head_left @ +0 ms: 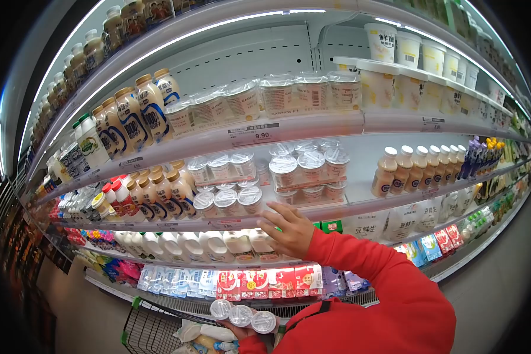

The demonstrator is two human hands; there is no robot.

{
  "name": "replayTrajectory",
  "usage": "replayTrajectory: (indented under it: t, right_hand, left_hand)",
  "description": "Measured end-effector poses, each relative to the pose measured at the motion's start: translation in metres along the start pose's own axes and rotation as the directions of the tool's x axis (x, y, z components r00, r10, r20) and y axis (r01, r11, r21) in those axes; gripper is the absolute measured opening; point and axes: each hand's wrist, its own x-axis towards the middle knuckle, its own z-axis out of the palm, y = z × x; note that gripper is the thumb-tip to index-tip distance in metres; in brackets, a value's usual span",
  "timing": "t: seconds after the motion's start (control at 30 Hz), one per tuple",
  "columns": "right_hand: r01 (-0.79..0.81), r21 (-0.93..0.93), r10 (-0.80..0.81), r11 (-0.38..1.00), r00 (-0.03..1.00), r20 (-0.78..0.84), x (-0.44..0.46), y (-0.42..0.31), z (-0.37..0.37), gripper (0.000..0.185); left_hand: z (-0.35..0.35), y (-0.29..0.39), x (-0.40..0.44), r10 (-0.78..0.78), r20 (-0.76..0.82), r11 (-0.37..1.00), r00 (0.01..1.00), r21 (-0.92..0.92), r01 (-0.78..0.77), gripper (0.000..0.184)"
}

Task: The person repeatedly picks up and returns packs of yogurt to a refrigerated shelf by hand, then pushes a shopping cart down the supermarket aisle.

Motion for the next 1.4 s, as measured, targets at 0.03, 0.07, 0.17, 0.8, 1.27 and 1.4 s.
replayTrajectory:
  t: [0.03, 0.07, 0.17, 0.8, 1.27, 1.4]
  right_hand:
    - [0.052, -0.150, -0.050, 0.987, 0.999, 0.012, 0.014, 0.012, -0.003, 0.047]
    - [0.105, -0.294, -0.100, 0.950, 0.994, 0.031, 0.027, 0.022, -0.005, 0.044]
    - [0.214, -0.452, -0.171, 0.866, 0.976, 0.134, 0.058, 0.047, -0.012, 0.039]
    - [0.440, -0.564, 0.297, 0.699, 0.539, 0.788, 0.124, 0.093, 0.104, 0.041]
    - [0.369, -0.571, 0.303, 0.734, 0.574, 0.761, 0.131, 0.097, 0.111, 0.040]
    - [0.358, -0.572, 0.307, 0.738, 0.577, 0.757, 0.127, 0.098, 0.112, 0.039]
  left_hand:
    - [-0.005, -0.001, 0.002, -0.020, -0.018, 0.999, 1.000, -0.046, 0.020, 0.066]
    - [-0.007, -0.002, 0.004, -0.015, 0.004, 1.000, 1.000, -0.027, 0.015, 0.067]
    - [-0.009, -0.005, 0.001, -0.021, 0.024, 1.000, 0.999, 0.011, 0.021, 0.069]
    - [0.045, -0.009, -0.006, 0.028, 0.070, 0.992, 0.997, 0.118, -0.036, 0.064]
    - [0.054, -0.010, -0.006, 0.013, 0.024, 0.978, 1.000, 0.210, -0.018, 0.063]
    - [0.051, -0.007, -0.008, 0.019, 0.009, 0.978, 1.000, 0.206, -0.020, 0.062]
